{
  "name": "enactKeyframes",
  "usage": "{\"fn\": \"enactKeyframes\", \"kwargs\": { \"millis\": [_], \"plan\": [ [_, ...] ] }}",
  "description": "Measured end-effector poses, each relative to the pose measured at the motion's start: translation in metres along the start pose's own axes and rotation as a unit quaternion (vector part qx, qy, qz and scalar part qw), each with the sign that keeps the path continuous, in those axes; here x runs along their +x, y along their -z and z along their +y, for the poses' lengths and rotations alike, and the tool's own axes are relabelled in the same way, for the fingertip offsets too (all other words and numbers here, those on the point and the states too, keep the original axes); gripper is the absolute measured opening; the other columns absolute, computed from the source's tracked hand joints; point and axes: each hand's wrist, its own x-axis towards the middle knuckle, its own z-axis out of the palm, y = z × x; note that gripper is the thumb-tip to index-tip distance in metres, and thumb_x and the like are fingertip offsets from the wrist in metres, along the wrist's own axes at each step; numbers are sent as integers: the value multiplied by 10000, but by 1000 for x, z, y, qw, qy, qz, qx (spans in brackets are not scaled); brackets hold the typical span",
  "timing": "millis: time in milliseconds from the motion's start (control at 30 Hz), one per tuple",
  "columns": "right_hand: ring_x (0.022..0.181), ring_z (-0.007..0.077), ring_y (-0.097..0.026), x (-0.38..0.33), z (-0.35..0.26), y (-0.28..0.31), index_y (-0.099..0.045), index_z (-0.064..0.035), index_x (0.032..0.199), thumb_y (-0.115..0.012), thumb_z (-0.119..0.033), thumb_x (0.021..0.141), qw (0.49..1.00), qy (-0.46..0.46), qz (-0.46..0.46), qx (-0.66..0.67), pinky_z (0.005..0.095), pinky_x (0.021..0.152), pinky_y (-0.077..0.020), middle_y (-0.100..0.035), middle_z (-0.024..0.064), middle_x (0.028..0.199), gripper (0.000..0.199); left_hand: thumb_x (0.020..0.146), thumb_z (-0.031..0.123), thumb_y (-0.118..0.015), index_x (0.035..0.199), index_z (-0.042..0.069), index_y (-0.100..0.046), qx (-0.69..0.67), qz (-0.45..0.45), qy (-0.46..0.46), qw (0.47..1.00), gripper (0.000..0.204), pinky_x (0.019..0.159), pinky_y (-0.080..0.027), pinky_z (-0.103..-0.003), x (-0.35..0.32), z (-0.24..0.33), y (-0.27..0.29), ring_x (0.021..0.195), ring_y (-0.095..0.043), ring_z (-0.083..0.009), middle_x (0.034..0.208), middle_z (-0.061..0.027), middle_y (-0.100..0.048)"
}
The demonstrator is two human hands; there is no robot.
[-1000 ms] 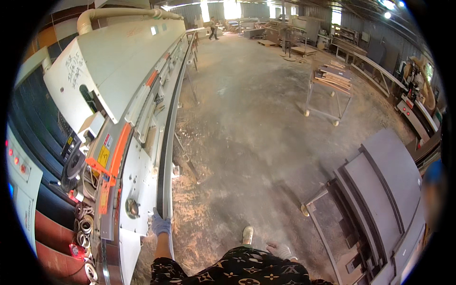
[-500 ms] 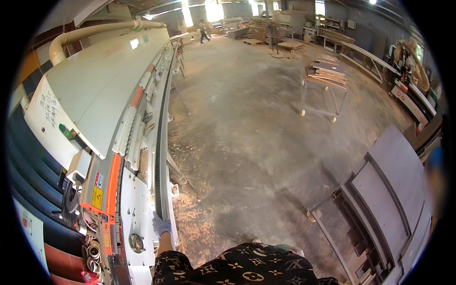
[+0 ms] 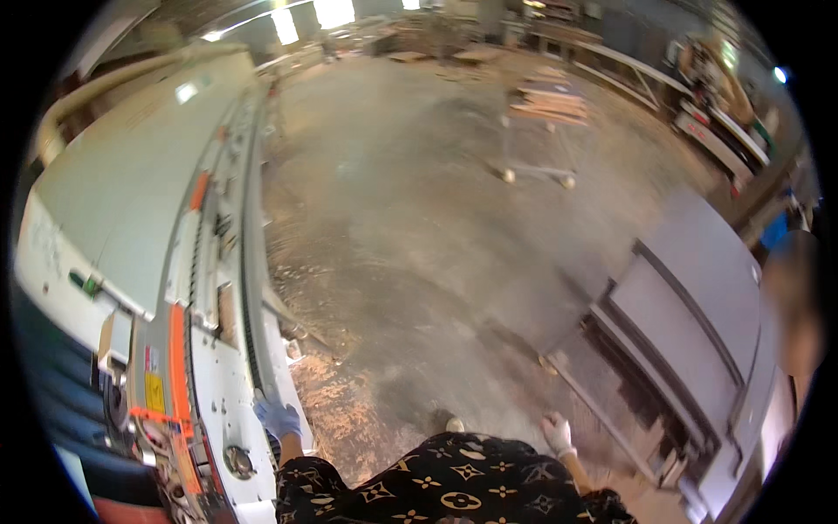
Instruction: The person repeatedly picks up large flat metal sheets from a stack, places them onto a conveyor belt, and then stacks them again. The person also briefly uses a tool on a circular metal component.
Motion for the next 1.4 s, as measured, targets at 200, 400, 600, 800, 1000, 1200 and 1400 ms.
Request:
{"fn": "enactKeyframes", "kwargs": {
  "millis": [200,400,600,800,1000,1200,1400],
  "plan": [
    [956,369,-591,0,-50,109,-632,-41,1036,-553,-225,821,997,8,77,-24,410,833,-472,-626,191,1021,294,830,515,-495,1461,149,-182,-13,-384,-99,918,794,1111,-179,-416,-138,100,-134,1387,-179,-287,1510,-125,-163],
    [880,273,-644,-37,1,247,-665,-50,986,-644,-60,739,931,58,360,-7,338,801,-508,-665,139,948,248,826,492,-511,1399,111,-267,-278,-605,-354,657,729,1068,-233,-418,-305,242,-120,1328,-257,-311,1439,-153,-257],
    [949,318,-588,-74,83,430,-578,-30,1113,-717,-171,662,784,-62,556,-271,398,880,-455,-628,151,969,493,822,468,-527,1337,74,-352,-301,-595,-327,670,671,1024,-288,-421,-346,284,-83,1270,-336,-335,1368,-180,-352],
    [1092,341,-523,-70,157,543,-373,-62,1352,-711,-473,678,815,-276,415,-297,409,917,-435,-534,186,1195,859,819,444,-542,1275,36,-437,-285,-619,-317,660,621,981,-342,-423,-387,292,-90,1211,-415,-360,1298,-208,-447],
    [806,176,-584,-28,85,540,-354,-91,1383,-673,-279,760,938,-188,291,27,294,704,-500,-605,100,924,725,815,420,-558,1213,-2,-522,-332,-616,-349,623,581,938,-397,-426,-449,269,-134,1153,-494,-384,1227,-235,-541],
    [1085,215,-549,-145,58,445,-402,-24,1328,-420,-526,916,781,164,134,588,337,926,-430,-579,121,1143,649,802,393,-553,1102,-14,-584,-349,-532,-311,706,507,921,-412,-413,-480,317,-62,1094,-536,-382,1155,-226,-583],
    [695,214,-563,-71,55,392,-523,-30,981,-547,-686,772,696,72,33,714,341,635,-493,-581,84,806,689,808,423,-600,1271,58,-497,-451,-478,-378,652,598,991,-383,-409,-487,343,7,1204,-460,-356,1328,-181,-469]
  ]
}}
